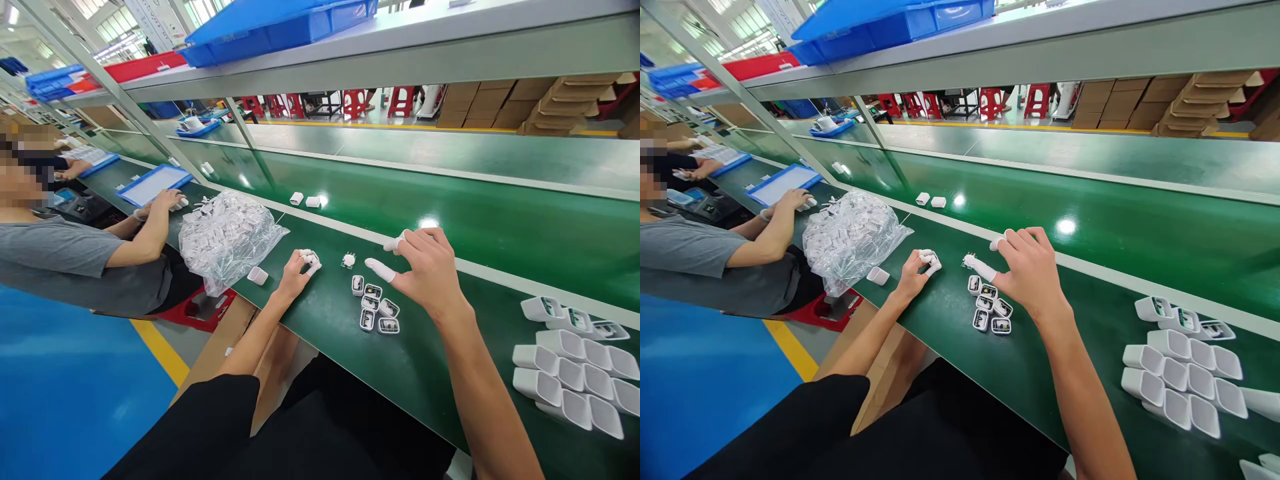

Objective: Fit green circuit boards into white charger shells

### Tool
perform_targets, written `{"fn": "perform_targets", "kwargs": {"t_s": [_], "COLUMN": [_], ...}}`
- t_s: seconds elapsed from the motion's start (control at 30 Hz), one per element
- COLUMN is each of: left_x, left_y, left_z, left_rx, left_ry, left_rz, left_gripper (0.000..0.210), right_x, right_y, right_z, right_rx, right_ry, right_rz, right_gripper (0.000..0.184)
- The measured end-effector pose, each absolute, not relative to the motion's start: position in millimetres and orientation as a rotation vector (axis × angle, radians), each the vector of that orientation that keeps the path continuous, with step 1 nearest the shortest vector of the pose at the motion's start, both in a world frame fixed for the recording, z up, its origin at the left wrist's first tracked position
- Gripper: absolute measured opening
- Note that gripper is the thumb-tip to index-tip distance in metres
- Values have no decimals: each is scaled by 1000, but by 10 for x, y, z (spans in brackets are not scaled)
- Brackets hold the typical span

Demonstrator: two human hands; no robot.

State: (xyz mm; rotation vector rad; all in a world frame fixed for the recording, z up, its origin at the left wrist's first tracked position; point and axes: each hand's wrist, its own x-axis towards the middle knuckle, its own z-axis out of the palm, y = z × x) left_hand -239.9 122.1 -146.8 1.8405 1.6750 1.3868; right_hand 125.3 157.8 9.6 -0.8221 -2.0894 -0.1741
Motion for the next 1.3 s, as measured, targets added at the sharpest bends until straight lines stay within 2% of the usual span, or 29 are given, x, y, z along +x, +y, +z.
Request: {"fn": "perform_targets", "kwargs": {"t_s": [0.37,0.7,1.0,1.13,1.3], "left_x": [-2359,-2270,-1899,-1874,-1749], "left_y": [1133,1218,1357,1373,1297], "left_z": [-1455,-1241,-1332,-1326,-1207], "left_rx": [1842,1815,1644,1474,1123], "left_ry": [1876,1836,1679,1589,1447], "left_rz": [1382,1401,1378,1481,1691], "left_gripper": [17,39,37,37,53], "right_x": [1256,1257,1301,1309,1338], "right_y": [1615,1643,1691,1700,1692], "right_z": [76,43,-9,3,20], "right_rx": [-878,-841,-863,-871,-839], "right_ry": [-2051,-2040,-2040,-2026,-2030], "right_rz": [-115,-71,-42,-25,-57], "right_gripper": [38,35,29,29,28]}}
